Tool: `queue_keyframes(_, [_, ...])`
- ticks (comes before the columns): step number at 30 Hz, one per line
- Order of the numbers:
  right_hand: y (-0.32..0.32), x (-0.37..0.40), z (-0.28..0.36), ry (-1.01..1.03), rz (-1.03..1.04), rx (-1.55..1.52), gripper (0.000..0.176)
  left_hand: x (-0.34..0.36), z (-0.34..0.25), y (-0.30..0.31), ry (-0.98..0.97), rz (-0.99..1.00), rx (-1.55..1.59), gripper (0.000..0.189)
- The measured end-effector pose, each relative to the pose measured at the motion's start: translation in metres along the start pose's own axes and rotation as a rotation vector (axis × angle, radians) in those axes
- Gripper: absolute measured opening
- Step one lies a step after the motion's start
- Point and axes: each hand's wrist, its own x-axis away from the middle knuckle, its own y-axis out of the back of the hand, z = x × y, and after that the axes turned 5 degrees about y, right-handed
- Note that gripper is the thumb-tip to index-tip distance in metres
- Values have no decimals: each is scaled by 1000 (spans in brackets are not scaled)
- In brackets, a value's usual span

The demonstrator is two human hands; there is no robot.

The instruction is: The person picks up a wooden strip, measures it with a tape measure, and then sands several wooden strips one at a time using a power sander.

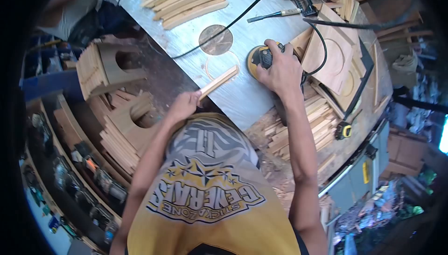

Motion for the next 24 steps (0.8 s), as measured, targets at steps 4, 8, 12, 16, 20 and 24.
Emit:
queue_keyframes(4, [16, 1, 23, 137, -10, -37, 57, -18, 1, 8, 50, -77, -211, 56])
queue_keyframes(8, [-5, -19, 57, 273, 72, -35, 56, -32, -2, 10, 40, -192, -334, 54])
queue_keyframes(12, [-25, -38, 72, 365, 154, -8, 56, -37, 4, 9, -4, -218, -335, 50])
queue_keyframes(16, [-30, -47, 80, 395, 203, 52, 59, -39, 4, 11, -19, -199, -321, 49])
queue_keyframes(20, [-33, -44, 89, 418, 250, 54, 59, -40, 5, 15, -51, -181, -325, 47])
queue_keyframes(24, [-35, -42, 96, 425, 242, 76, 58, -44, 5, 18, -67, -149, -319, 44])
